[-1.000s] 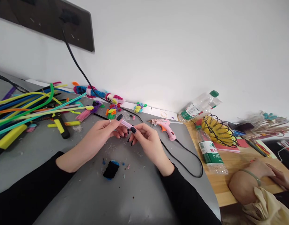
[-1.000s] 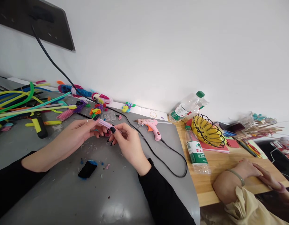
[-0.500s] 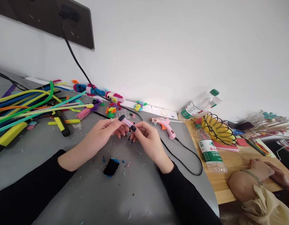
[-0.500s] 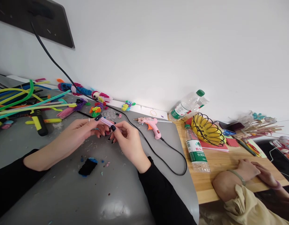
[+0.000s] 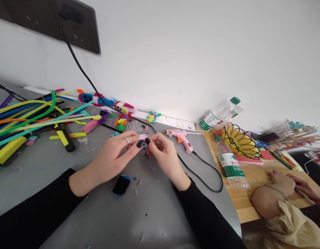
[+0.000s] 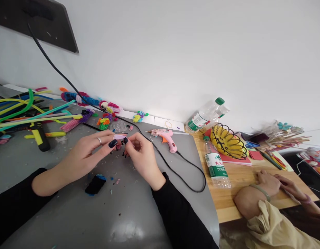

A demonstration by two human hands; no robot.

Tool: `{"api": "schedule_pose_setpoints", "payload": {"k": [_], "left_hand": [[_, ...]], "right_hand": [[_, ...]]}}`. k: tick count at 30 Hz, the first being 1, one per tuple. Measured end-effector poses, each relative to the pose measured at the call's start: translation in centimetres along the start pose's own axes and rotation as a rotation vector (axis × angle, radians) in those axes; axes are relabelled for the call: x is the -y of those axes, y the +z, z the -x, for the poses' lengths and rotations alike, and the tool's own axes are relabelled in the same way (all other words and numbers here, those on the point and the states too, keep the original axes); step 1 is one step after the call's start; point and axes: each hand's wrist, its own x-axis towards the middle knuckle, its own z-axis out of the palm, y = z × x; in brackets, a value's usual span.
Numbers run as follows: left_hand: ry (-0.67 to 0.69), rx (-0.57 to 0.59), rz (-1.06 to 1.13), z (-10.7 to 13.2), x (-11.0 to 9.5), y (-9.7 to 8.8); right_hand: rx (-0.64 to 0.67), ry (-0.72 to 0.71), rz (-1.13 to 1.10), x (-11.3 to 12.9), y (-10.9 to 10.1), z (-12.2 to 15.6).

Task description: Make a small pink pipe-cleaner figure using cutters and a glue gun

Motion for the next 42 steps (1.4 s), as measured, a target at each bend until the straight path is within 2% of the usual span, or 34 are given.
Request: {"api": "schedule_pose_setpoints", "payload": {"k": [7,13,17,22,25,27,30,32,33,35,37,39,40,42], "left_hand": [[0.272,-0.062,-0.374,1.1,0.2,1.6],[0.371,-0.091,-0.648,1.0,0.1,2.6],[0.379,-0.11,-0.603,0.4,0.6,1.3],[0.588,-0.078,-0.446,-0.1,1.3,-1.0],[0.659,-0.069,-0.375,-0.2,1.2,-1.3],[0.657,-0.112,-0.346,-0.3,1.2,-1.3],[0.534,-0.175,-0.289,-0.3,1.2,-1.4],[0.352,-0.162,-0.214,-0.4,1.1,-1.7],[0.236,-0.143,-0.17,-0.5,1.1,-2.0],[-0.012,-0.107,-0.079,-0.7,1.0,-2.5],[-0.225,-0.078,-0.003,-1.1,0.7,-3.0],[-0.344,-0.065,0.04,-1.3,0.5,-3.4],[-0.365,-0.06,0.043,-1.3,0.5,-3.5],[-0.357,-0.037,0.015,-1.3,0.5,-3.6]], "right_hand": [[-0.057,0.02,0.009,0.0,0.5,0.0],[-0.089,0.054,-0.011,-0.2,0.7,-0.1],[-0.079,0.076,0.021,0.0,0.3,-0.2],[-0.034,0.084,0.083,0.3,0.0,-0.1],[0.018,0.086,0.087,0.1,0.0,0.1],[0.055,0.095,0.073,0.0,0.1,0.2],[0.129,0.075,0.051,0.2,0.0,0.3],[0.148,0.019,0.054,0.5,-0.4,0.2],[0.117,-0.022,0.082,0.6,-0.9,0.0],[-0.062,-0.124,0.229,0.5,-2.4,-0.5],[-0.366,-0.2,0.495,0.1,-4.6,-1.0],[-0.579,-0.16,0.783,-0.5,-7.0,-1.3],[-0.618,-0.11,0.907,-0.9,-8.1,-1.3],[-0.612,0.029,1.048,-1.6,-9.7,-1.1]]}}
